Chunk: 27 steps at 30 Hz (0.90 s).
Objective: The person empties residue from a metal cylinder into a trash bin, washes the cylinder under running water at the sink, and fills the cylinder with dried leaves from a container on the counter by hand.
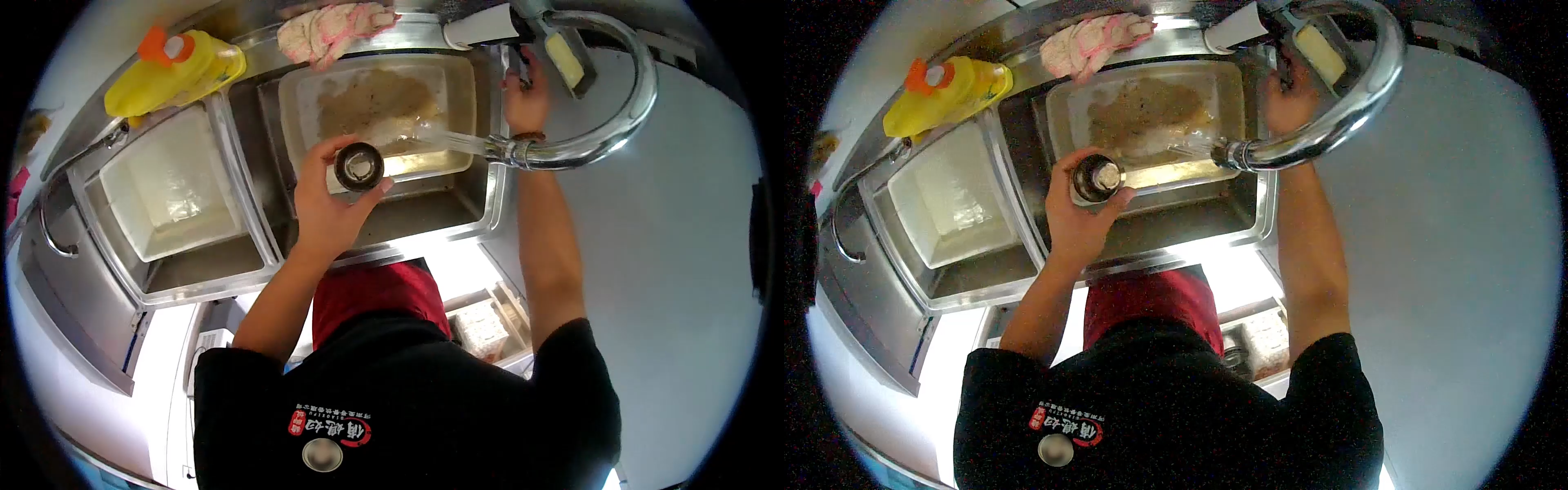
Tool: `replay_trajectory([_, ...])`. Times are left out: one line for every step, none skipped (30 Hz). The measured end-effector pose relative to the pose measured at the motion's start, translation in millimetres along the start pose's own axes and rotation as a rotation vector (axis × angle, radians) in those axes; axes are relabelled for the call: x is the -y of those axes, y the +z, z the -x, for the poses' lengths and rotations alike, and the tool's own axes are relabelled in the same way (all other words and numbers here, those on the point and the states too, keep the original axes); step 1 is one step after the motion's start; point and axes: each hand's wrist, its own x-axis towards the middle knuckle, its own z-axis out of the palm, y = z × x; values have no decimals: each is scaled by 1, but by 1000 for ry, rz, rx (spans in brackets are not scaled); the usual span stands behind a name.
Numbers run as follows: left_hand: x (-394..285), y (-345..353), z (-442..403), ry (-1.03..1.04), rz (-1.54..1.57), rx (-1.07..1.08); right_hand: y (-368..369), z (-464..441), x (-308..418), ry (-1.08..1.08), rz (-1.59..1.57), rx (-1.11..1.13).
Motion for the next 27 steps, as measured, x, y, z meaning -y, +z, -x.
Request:
replay_trajectory([-3,0,0,-62,56,6,-1,6,2,-31,0,-2])
replay_trajectory([-6,0,0,-123,111,12,-2,8,3,-31,2,-13])
replay_trajectory([-6,0,0,-116,112,19,-2,15,6,23,-31,11])
replay_trajectory([-4,1,2,-127,132,19,-4,20,12,77,-64,34])
replay_trajectory([-3,2,2,-136,152,17,-8,20,14,63,10,27])
replay_trajectory([-3,2,2,-125,146,22,-12,19,19,50,85,19])
replay_trajectory([-5,1,3,-49,73,27,-10,15,14,-1,127,24])
replay_trajectory([-8,0,3,26,1,31,-11,17,10,30,178,46])
replay_trajectory([-12,-2,6,33,-55,56,-12,18,5,60,230,70])
replay_trajectory([-15,-3,7,45,-60,60,-13,19,6,89,282,95])
replay_trajectory([-17,-4,8,100,-65,61,-13,22,-6,54,332,149])
replay_trajectory([-21,-3,10,163,-72,59,-11,24,-17,61,321,169])
replay_trajectory([-25,-4,13,174,-75,61,-11,25,-18,68,310,189])
replay_trajectory([-28,-6,17,196,-79,52,-10,26,-18,76,300,209])
replay_trajectory([-31,-8,20,215,-85,42,-13,34,-18,57,268,201])
replay_trajectory([-34,-10,22,220,-91,43,-15,42,0,145,182,175])
replay_trajectory([-36,-12,24,275,-89,36,-17,51,21,230,96,142])
replay_trajectory([-38,-13,27,331,-84,30,-19,65,29,231,91,136])
replay_trajectory([-41,-16,28,337,-86,33,-22,79,34,142,94,86])
replay_trajectory([-47,-20,28,460,-87,20,-27,93,41,52,99,33])
replay_trajectory([-53,-24,27,586,-86,7,-34,109,49,52,101,20])
replay_trajectory([-60,-28,28,599,-82,14,-42,126,58,51,104,48])
replay_trajectory([-67,-32,31,639,-29,8,-53,145,66,52,109,77])
replay_trajectory([-77,-37,33,682,21,2,-63,164,75,57,109,60])
replay_trajectory([-92,-39,32,715,32,-29,-73,182,85,164,8,80])
replay_trajectory([-90,-38,30,731,32,-21,-81,200,93,266,-95,101])
replay_trajectory([-78,-37,25,678,-80,-45,-90,218,96,263,-101,83])
